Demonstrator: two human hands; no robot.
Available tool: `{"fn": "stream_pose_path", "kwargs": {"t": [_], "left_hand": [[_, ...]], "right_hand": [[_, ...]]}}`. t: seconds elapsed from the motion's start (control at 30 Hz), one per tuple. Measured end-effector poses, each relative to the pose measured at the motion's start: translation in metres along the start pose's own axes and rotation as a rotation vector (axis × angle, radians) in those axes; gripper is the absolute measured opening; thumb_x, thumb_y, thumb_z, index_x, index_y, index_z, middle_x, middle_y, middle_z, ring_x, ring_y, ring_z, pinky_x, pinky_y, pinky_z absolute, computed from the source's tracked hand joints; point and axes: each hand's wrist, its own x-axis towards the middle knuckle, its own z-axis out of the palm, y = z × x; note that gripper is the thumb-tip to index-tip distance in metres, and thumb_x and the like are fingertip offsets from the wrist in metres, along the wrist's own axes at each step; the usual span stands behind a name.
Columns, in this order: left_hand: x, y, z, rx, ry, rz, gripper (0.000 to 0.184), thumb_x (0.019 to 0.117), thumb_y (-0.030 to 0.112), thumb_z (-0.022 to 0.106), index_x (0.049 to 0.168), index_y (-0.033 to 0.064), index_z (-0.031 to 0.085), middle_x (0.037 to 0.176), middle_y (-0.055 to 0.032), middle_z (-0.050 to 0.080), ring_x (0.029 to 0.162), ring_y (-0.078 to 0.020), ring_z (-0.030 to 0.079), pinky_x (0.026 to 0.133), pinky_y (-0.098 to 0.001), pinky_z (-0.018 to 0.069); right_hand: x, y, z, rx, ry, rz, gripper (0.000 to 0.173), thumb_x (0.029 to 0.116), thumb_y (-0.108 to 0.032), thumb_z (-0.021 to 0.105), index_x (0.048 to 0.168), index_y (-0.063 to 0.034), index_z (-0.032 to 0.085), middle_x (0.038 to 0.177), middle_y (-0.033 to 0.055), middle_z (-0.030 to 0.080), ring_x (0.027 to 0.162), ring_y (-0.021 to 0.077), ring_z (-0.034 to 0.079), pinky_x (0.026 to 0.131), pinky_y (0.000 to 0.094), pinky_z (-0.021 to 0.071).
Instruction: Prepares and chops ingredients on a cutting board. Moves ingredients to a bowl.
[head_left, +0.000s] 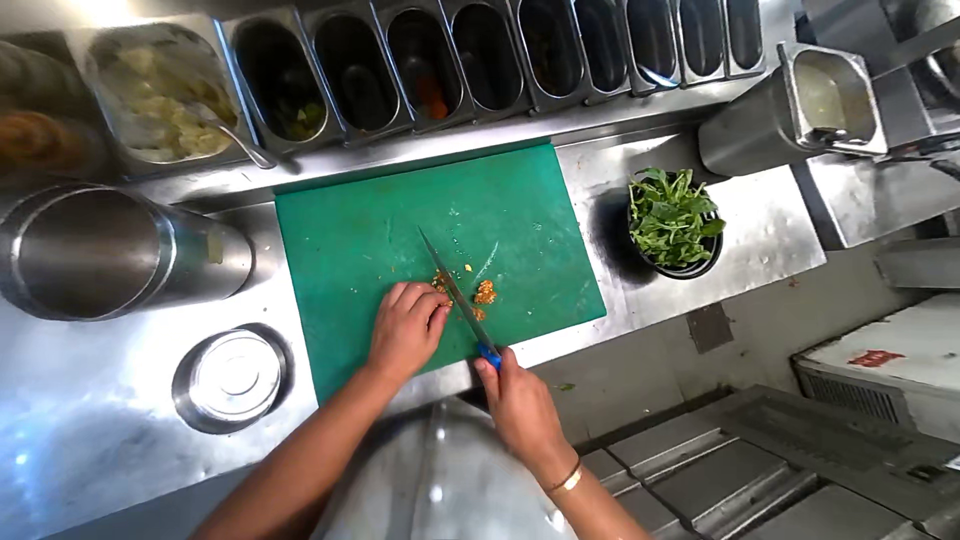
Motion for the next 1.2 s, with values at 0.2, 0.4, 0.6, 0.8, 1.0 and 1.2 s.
{"fn": "stream_pose_path", "kwargs": {"t": [0.2, 0.4, 0.6, 0.8, 1.0, 1.2], "left_hand": [[-0.002, -0.002, -0.002, 0.021, -0.019, 0.054, 0.018, 0.1006, 0.027, 0.061, 0.104, 0.0148, 0.074, 0.109, -0.0032, 0.070, 0.110, -0.0231, 0.063, 0.095, -0.0426, 0.0534], [-0.004, -0.009, -0.009, 0.095, -0.124, 0.211, 0.019, 0.1021, 0.021, 0.057, 0.100, 0.0105, 0.074, 0.117, -0.0039, 0.070, 0.110, -0.0224, 0.065, 0.095, -0.0377, 0.0554], [-0.002, 0.000, -0.043, -0.302, 0.065, -0.038, 0.010, 0.0966, 0.019, 0.066, 0.096, 0.0111, 0.073, 0.112, -0.0007, 0.072, 0.100, -0.0108, 0.070, 0.087, -0.0309, 0.0606], [0.005, -0.039, -0.218, -0.039, 0.447, -0.241, 0.033, 0.1022, 0.017, 0.059, 0.121, -0.0090, 0.065, 0.118, -0.0214, 0.068, 0.106, -0.0201, 0.067, 0.096, -0.0354, 0.0545], [0.014, -0.095, -0.259, 0.393, 0.020, -0.604, 0.050, 0.1105, 0.031, 0.040, 0.114, -0.0117, 0.068, 0.145, -0.0267, 0.055, 0.144, -0.0473, 0.041, 0.120, -0.0616, 0.0274], [0.046, -0.034, -0.211, 0.425, 0.417, -0.312, 0.041, 0.1084, 0.022, 0.043, 0.136, -0.0018, 0.060, 0.143, -0.0246, 0.056, 0.136, -0.0363, 0.052, 0.115, -0.0490, 0.0406]], "right_hand": [[-0.013, 0.011, 0.007, 0.070, 0.302, -0.147, 0.059, 0.1058, -0.058, 0.036, 0.106, -0.0079, 0.068, 0.064, -0.0004, 0.062, 0.054, 0.0158, 0.063, 0.048, 0.0375, 0.0536], [-0.015, 0.023, 0.007, 0.226, 0.108, -0.073, 0.063, 0.1042, -0.063, 0.034, 0.109, -0.0088, 0.066, 0.066, -0.0012, 0.061, 0.058, 0.0144, 0.062, 0.054, 0.0380, 0.0542], [-0.013, 0.038, 0.009, 0.440, 0.083, -0.048, 0.061, 0.1027, -0.067, 0.037, 0.109, -0.0123, 0.064, 0.064, -0.0039, 0.058, 0.053, 0.0114, 0.058, 0.050, 0.0356, 0.0534], [-0.018, 0.055, -0.007, 0.723, -0.097, 0.043, 0.047, 0.1047, -0.052, 0.046, 0.113, -0.0091, 0.062, 0.067, -0.0014, 0.062, 0.052, 0.0128, 0.061, 0.049, 0.0327, 0.0560], [-0.020, 0.050, -0.017, 0.968, -0.328, 0.196, 0.044, 0.1089, -0.043, 0.040, 0.117, -0.0053, 0.061, 0.069, 0.0042, 0.066, 0.054, 0.0167, 0.065, 0.051, 0.0324, 0.0582], [-0.004, 0.052, -0.014, 0.967, -0.421, 0.245, 0.054, 0.1091, -0.052, 0.035, 0.109, -0.0049, 0.060, 0.067, 0.0054, 0.064, 0.051, 0.0180, 0.064, 0.048, 0.0335, 0.0583]]}}
